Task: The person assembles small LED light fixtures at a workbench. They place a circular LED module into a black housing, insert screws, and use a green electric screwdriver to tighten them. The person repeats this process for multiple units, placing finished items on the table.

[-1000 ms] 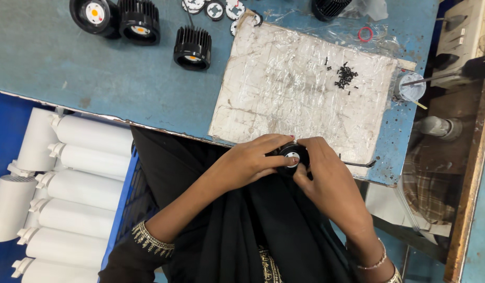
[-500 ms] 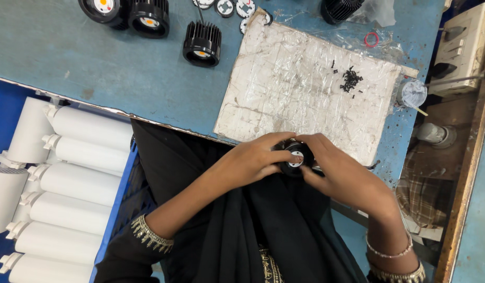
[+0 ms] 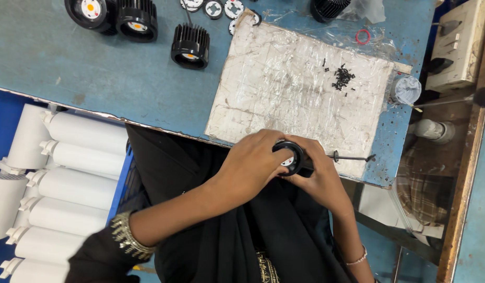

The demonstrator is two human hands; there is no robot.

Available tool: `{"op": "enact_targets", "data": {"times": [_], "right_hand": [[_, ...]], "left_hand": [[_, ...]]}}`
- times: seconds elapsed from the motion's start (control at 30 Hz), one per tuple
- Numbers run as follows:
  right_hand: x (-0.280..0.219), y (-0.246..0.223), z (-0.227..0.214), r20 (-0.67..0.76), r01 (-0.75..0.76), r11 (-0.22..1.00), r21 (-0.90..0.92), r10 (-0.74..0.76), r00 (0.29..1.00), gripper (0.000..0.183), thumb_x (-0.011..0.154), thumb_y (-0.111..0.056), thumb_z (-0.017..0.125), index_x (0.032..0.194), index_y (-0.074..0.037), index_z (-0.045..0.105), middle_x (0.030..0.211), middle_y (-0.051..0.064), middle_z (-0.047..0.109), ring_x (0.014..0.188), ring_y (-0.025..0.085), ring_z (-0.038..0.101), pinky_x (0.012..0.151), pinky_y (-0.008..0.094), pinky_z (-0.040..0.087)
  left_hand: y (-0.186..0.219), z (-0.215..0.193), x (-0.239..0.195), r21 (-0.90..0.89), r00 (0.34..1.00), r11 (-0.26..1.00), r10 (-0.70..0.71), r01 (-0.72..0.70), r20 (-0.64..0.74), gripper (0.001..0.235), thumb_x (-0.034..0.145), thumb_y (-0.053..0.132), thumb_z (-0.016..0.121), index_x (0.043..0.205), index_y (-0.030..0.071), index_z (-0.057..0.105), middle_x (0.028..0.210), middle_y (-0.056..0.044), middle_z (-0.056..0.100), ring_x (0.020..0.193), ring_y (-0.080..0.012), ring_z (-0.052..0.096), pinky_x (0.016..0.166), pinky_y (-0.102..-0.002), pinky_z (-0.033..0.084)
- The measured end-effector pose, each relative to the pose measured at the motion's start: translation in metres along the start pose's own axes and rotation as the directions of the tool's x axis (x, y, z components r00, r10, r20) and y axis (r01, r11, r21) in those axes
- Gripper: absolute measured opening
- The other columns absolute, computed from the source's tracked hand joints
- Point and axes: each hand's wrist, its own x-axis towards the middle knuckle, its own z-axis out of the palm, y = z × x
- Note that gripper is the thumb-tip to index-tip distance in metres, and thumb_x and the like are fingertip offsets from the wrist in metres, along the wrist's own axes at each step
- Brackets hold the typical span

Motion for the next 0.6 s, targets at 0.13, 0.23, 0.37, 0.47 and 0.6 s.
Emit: {"op": "enact_targets", "data": {"times": [0.13,0.23,0.37,0.47,0.6], "right_hand": [[0.002,0.005,0.0,0.015,-0.023,1.0,0.004,0.023,1.0,0.077,0.066,-0.018,0.089,0.135,-0.006,0.057,0.121,0.013,0.064,0.108,0.029,0.068,0.092,0.037,0.055],[0.002,0.008,0.0,0.011,-0.038,0.999,-0.017,0.039,0.999,0.073,0.066,-0.016,0.089,0.131,-0.004,0.058,0.118,0.013,0.064,0.106,0.029,0.068,0.09,0.038,0.055],[0.001,0.009,0.0,-0.008,0.002,1.0,-0.02,-0.002,1.0,0.075,0.066,-0.017,0.091,0.132,-0.004,0.059,0.118,0.013,0.065,0.106,0.029,0.068,0.091,0.038,0.055],[0.002,0.005,0.0,-0.005,-0.006,1.0,0.014,0.006,1.0,0.076,0.064,-0.017,0.091,0.133,-0.006,0.059,0.119,0.012,0.065,0.106,0.028,0.068,0.09,0.037,0.055],[0.003,-0.002,-0.001,-0.004,-0.019,0.999,0.035,0.019,1.0,0.078,0.063,-0.016,0.092,0.134,-0.009,0.061,0.119,0.01,0.066,0.105,0.025,0.069,0.09,0.036,0.056]], "left_hand": [[0.009,-0.001,0.017,0.377,0.988,0.914,0.131,-0.151,0.079,0.016,0.072,0.013,0.074,0.085,0.003,0.073,0.111,-0.013,0.063,0.11,-0.0289,0.06,0.096,-0.042,0.05],[0.012,-0.002,0.028,0.408,0.975,0.886,0.185,-0.221,0.127,0.018,0.068,0.014,0.074,0.081,0.002,0.073,0.112,-0.013,0.064,0.107,-0.0269,0.06,0.089,-0.042,0.049],[0.01,-0.001,0.03,0.329,0.975,0.93,0.102,-0.164,0.197,0.022,0.067,0.018,0.076,0.084,0.003,0.074,0.107,-0.011,0.063,0.106,-0.0273,0.058,0.084,-0.042,0.047],[0.008,0.001,0.027,0.29,0.985,0.952,0.055,-0.101,0.163,0.021,0.067,0.015,0.076,0.085,0.004,0.075,0.108,-0.009,0.063,0.108,-0.0269,0.058,0.082,-0.042,0.046],[0.004,0.002,0.024,0.3,0.992,0.952,0.021,-0.057,0.121,0.02,0.066,0.013,0.077,0.085,0.005,0.074,0.109,-0.009,0.064,0.108,-0.0269,0.058,0.082,-0.042,0.046]]}}
